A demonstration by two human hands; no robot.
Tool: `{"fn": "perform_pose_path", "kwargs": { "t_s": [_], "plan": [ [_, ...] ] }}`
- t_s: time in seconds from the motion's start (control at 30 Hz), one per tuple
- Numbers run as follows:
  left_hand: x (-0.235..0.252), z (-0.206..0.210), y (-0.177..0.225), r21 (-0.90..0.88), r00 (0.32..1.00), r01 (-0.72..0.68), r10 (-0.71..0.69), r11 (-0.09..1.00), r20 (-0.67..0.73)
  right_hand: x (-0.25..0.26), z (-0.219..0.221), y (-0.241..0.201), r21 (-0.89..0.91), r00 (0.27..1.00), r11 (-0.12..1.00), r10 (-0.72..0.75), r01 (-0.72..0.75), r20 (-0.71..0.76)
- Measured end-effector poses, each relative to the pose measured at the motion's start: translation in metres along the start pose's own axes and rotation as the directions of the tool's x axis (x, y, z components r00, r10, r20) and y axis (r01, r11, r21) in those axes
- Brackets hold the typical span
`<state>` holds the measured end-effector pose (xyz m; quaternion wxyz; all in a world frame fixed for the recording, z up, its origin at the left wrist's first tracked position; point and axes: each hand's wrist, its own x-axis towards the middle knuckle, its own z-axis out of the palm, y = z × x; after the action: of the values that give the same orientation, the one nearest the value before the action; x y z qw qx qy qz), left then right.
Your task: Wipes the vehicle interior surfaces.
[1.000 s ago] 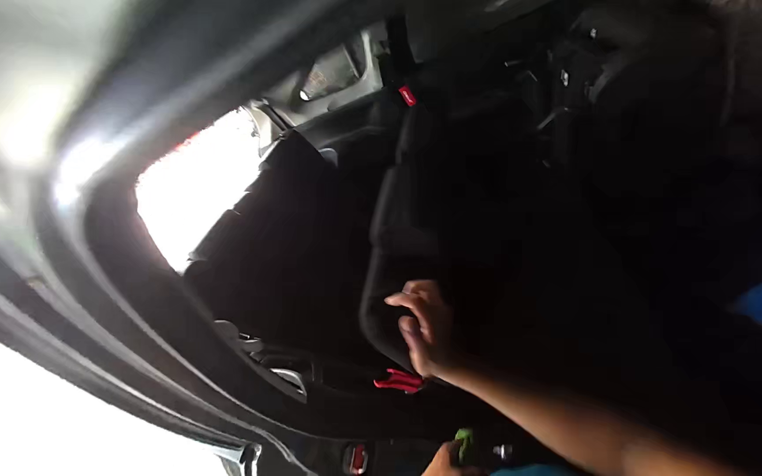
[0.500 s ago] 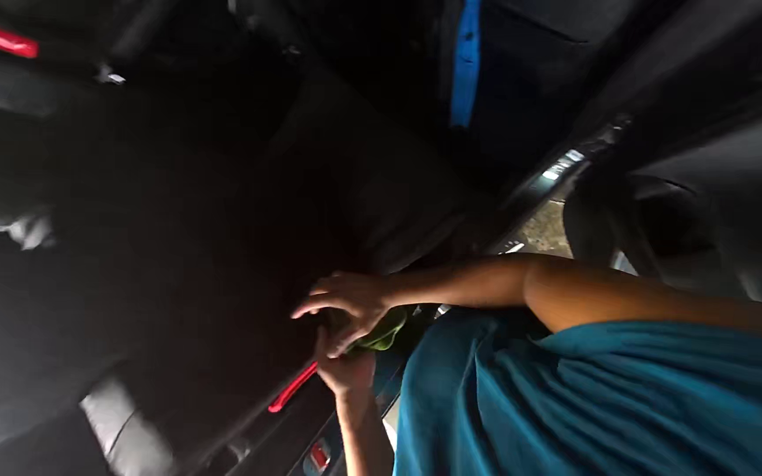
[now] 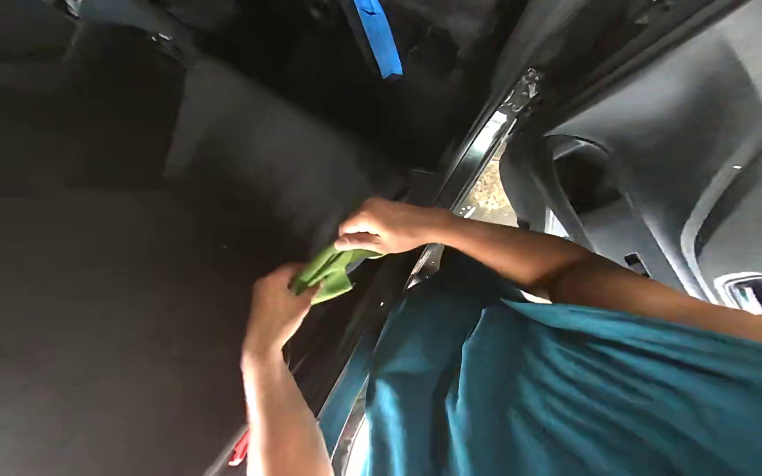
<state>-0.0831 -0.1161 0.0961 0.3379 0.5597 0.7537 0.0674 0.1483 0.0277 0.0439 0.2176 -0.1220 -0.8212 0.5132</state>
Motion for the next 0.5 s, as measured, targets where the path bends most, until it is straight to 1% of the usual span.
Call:
{"fn": "perform_pose_path", "kwargs": {
  "t_s": [0.03, 0.07, 0.1, 0.13, 0.17, 0.2, 0.23, 0.27, 0.3, 0.33, 0.37, 0.4, 0.43, 0.47, 0.5],
  "plan": [
    [0.008, -0.008, 0.01, 0.005, 0.995, -0.08, 0.08, 0.997, -0.065, 0.001, -0.02, -0.009, 0.004, 1.0, 1.0, -0.012, 0.012, -0.003],
    [0.017, -0.017, 0.021, -0.026, 0.975, -0.186, 0.182, 0.982, -0.126, 0.002, -0.041, -0.015, 0.056, 0.999, 0.998, -0.04, 0.041, -0.019],
    [0.028, -0.026, 0.033, -0.09, 0.945, -0.297, 0.279, 0.951, -0.169, 0.002, -0.06, -0.015, 0.167, 0.995, 0.983, -0.069, 0.079, -0.067],
    [0.04, -0.035, 0.048, -0.164, 0.915, -0.386, 0.355, 0.908, -0.19, 0.001, -0.074, -0.005, 0.328, 0.985, 0.936, -0.084, 0.129, -0.149],
    [0.053, -0.043, 0.062, -0.197, 0.89, -0.448, 0.413, 0.872, -0.193, -0.001, -0.082, 0.014, 0.511, 0.97, 0.842, -0.052, 0.172, -0.239],
    [0.067, -0.049, 0.076, -0.158, 0.871, -0.484, 0.456, 0.861, -0.184, -0.006, -0.085, 0.04, 0.689, 0.956, 0.702, 0.042, 0.179, -0.291],
    [0.082, -0.052, 0.087, -0.081, 0.862, -0.496, 0.479, 0.865, -0.163, -0.013, -0.083, 0.065, 0.819, 0.949, 0.545, 0.122, 0.18, -0.29],
    [0.098, -0.052, 0.096, -0.004, 0.86, -0.496, 0.491, 0.868, -0.137, -0.022, -0.077, 0.087, 0.914, 0.949, 0.366, 0.184, 0.176, -0.257],
    [0.115, -0.05, 0.101, 0.064, 0.867, -0.48, 0.485, 0.875, -0.116, -0.033, -0.065, 0.104, 0.971, 0.942, 0.148, 0.252, 0.187, -0.22],
    [0.135, -0.044, 0.102, 0.101, 0.876, -0.462, 0.471, 0.881, -0.103, -0.046, -0.053, 0.114, 0.979, 0.923, -0.04, 0.341, 0.202, -0.176],
    [0.155, -0.036, 0.097, 0.11, 0.886, -0.443, 0.453, 0.89, -0.095, -0.06, -0.043, 0.121, 0.971, 0.897, -0.118, 0.418, 0.209, -0.142],
    [0.176, -0.025, 0.085, 0.097, 0.9, -0.419, 0.427, 0.903, -0.092, -0.075, -0.038, 0.125, 0.973, 0.845, -0.095, 0.519, 0.21, -0.132],
    [0.196, -0.012, 0.068, 0.073, 0.916, -0.384, 0.389, 0.921, -0.093, -0.09, -0.035, 0.13, 0.979, 0.766, -0.016, 0.626, 0.203, -0.148],
    [0.216, 0.002, 0.048, 0.047, 0.938, -0.329, 0.332, 0.943, -0.099, -0.102, -0.036, 0.141, 0.981, 0.69, 0.051, 0.704, 0.188, -0.169],
    [0.236, 0.016, 0.024, 0.028, 0.958, -0.262, 0.264, 0.965, -0.109, -0.111, -0.037, 0.159, 0.981, 0.585, 0.136, 0.788, 0.136, -0.19]
  ]
}}
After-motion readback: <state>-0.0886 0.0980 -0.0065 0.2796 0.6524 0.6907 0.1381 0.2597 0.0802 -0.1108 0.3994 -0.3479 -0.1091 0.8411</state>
